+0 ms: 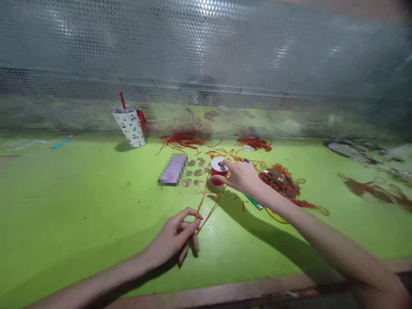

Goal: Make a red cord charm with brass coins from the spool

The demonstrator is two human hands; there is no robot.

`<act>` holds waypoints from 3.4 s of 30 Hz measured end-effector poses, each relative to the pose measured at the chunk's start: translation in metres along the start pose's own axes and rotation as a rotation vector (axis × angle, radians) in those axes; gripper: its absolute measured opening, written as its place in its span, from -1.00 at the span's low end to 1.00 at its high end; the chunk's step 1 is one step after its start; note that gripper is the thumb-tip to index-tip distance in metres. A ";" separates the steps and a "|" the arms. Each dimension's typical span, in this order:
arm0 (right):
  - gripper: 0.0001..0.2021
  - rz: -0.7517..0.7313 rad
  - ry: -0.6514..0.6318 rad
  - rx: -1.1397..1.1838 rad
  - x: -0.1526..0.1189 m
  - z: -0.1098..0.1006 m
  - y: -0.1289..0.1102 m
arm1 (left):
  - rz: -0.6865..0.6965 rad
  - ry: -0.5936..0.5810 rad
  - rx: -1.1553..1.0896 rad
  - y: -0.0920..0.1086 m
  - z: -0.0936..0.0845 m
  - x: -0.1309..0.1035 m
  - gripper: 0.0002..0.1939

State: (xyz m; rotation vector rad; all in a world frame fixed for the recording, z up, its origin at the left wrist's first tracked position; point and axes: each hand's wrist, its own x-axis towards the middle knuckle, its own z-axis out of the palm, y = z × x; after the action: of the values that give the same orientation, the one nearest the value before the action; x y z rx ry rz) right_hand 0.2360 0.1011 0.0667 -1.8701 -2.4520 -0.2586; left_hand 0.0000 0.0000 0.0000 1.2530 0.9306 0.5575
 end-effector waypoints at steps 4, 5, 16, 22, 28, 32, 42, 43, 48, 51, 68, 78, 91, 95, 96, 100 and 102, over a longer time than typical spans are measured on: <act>-0.68 -0.010 -0.046 0.043 0.009 -0.002 0.002 | 0.040 0.007 0.012 -0.002 -0.002 0.006 -0.56; -0.72 -0.034 -0.040 0.071 0.010 -0.003 0.005 | 0.056 0.004 0.016 -0.002 -0.002 0.006 -0.57; -0.73 -0.249 0.010 0.433 0.028 -0.030 0.045 | 0.167 0.116 0.133 0.004 -0.002 -0.013 -0.63; -0.68 -0.413 -0.182 0.604 0.041 -0.024 0.053 | 0.094 0.081 0.123 -0.005 -0.002 -0.018 -0.59; -0.69 -0.465 -0.261 0.556 0.044 -0.012 0.064 | 0.087 0.057 0.167 -0.007 0.005 -0.030 -0.60; -0.66 -0.489 -0.237 0.534 0.048 -0.010 0.077 | 0.049 0.042 0.147 -0.008 0.006 -0.030 -0.59; -0.55 -0.332 -0.322 0.951 -0.015 -0.003 0.047 | -0.087 -0.013 0.023 -0.011 0.002 -0.013 -0.58; -0.55 -0.339 -0.412 0.980 -0.024 0.003 0.044 | -0.079 -0.004 0.010 -0.011 0.002 -0.013 -0.58; -0.65 -0.284 -0.724 1.234 -0.053 0.028 0.051 | -0.053 0.084 -0.014 -0.015 0.002 -0.020 -0.59; -0.65 -0.076 -0.620 1.594 -0.059 0.038 0.057 | -0.058 0.119 0.014 -0.016 0.001 -0.021 -0.58; -0.65 0.274 -0.344 1.602 -0.032 0.077 0.014 | 0.265 0.225 0.450 -0.030 0.007 -0.051 -0.67; -0.70 -0.083 0.026 0.934 -0.022 0.061 -0.024 | 0.482 0.284 0.730 -0.035 0.022 -0.055 -0.83; -0.70 0.195 -0.066 1.097 -0.030 0.079 -0.002 | 0.431 0.313 0.608 -0.044 0.026 -0.068 -0.86; -0.78 0.308 -0.418 1.451 -0.019 0.073 -0.009 | 0.500 0.239 0.658 -0.040 0.032 -0.066 -0.82; -0.78 0.314 -0.445 1.487 -0.016 0.073 -0.010 | 0.534 0.215 0.699 -0.038 0.033 -0.065 -0.82; -0.80 0.355 -0.462 1.544 -0.009 0.076 -0.015 | 0.644 0.093 0.876 -0.030 0.031 -0.068 -0.81; -0.82 0.391 -0.461 1.567 -0.007 0.077 -0.016 | 0.694 0.037 0.944 -0.027 0.029 -0.071 -0.82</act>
State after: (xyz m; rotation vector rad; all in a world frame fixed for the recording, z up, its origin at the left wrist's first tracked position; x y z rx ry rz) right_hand 0.2275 0.1024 -0.0113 -1.4460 -1.3004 1.6607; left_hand -0.0174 -0.0795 -0.0042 2.4713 0.7844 0.6975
